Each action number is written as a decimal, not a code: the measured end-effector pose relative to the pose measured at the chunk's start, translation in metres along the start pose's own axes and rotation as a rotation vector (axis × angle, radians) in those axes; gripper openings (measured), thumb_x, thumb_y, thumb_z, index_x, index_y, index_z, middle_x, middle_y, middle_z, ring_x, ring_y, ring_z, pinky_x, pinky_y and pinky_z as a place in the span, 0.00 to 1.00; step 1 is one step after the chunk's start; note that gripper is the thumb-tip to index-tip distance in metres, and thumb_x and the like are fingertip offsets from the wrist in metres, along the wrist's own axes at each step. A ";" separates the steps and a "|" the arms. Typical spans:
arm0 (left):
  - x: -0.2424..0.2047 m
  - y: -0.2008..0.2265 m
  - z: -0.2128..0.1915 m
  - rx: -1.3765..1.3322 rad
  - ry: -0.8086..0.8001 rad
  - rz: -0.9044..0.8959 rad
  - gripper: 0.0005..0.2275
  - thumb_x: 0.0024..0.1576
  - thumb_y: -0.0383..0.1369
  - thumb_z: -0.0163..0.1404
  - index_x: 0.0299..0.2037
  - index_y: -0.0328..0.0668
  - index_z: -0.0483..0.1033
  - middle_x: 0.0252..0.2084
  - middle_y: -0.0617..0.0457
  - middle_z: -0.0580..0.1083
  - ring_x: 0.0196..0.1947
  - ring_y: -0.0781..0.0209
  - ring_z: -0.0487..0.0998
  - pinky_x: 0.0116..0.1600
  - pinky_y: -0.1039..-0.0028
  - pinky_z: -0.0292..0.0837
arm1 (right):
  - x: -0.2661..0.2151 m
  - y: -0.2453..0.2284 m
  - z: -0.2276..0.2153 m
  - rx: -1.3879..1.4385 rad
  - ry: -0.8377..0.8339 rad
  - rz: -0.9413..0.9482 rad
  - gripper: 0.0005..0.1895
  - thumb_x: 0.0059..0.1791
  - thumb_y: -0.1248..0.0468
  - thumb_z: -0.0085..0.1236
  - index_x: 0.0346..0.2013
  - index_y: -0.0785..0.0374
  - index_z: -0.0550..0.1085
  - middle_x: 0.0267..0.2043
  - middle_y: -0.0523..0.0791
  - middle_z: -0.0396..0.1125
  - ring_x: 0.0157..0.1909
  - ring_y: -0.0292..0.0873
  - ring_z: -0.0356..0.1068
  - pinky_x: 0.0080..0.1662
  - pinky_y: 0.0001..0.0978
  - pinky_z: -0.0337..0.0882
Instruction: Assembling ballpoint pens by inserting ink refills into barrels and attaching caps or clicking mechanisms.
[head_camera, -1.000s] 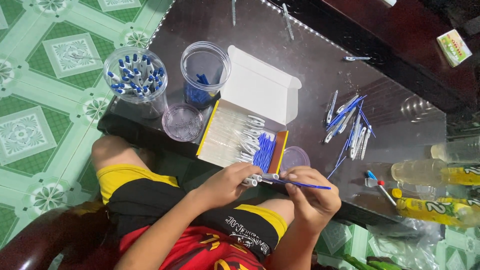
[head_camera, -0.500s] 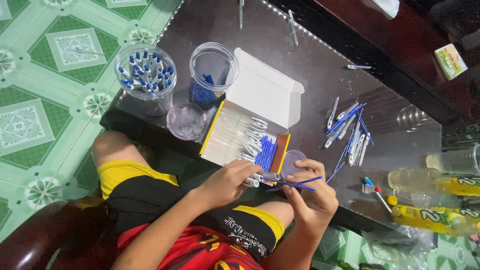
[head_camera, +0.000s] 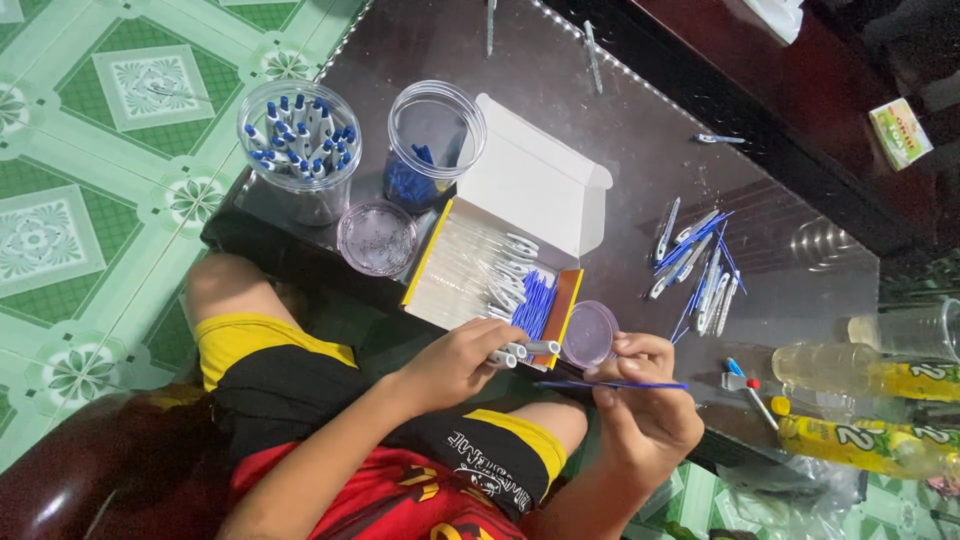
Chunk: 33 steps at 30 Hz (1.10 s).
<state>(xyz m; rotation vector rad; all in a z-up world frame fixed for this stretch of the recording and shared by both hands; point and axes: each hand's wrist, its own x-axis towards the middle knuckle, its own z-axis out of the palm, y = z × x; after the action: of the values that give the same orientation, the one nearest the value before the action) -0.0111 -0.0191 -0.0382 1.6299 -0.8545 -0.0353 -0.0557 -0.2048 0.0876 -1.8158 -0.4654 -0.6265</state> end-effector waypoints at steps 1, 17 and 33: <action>-0.001 -0.001 0.000 0.008 -0.002 -0.005 0.19 0.56 0.17 0.48 0.58 0.37 0.67 0.50 0.41 0.74 0.50 0.43 0.75 0.55 0.58 0.71 | 0.000 0.000 0.006 0.011 0.040 -0.027 0.14 0.50 0.68 0.60 0.49 0.60 0.73 0.35 0.49 0.74 0.53 0.48 0.66 0.62 0.43 0.70; -0.001 0.000 -0.006 0.061 -0.002 0.008 0.16 0.58 0.20 0.47 0.57 0.36 0.67 0.50 0.40 0.74 0.51 0.41 0.75 0.55 0.55 0.70 | 0.012 0.008 0.020 0.061 -0.032 0.004 0.12 0.50 0.70 0.58 0.46 0.57 0.68 0.33 0.50 0.73 0.49 0.46 0.67 0.61 0.44 0.68; -0.001 0.001 -0.018 -0.053 0.019 -0.160 0.15 0.61 0.23 0.46 0.59 0.36 0.68 0.56 0.38 0.73 0.55 0.40 0.75 0.59 0.57 0.70 | 0.066 0.029 0.010 -0.102 -0.515 0.074 0.18 0.49 0.52 0.61 0.50 0.55 0.77 0.65 0.46 0.69 0.82 0.58 0.48 0.76 0.68 0.50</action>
<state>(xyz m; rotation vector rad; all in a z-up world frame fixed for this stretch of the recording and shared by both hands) -0.0041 -0.0034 -0.0326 1.6434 -0.7013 -0.1530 0.0153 -0.2038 0.1042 -2.0814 -0.7130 -0.1234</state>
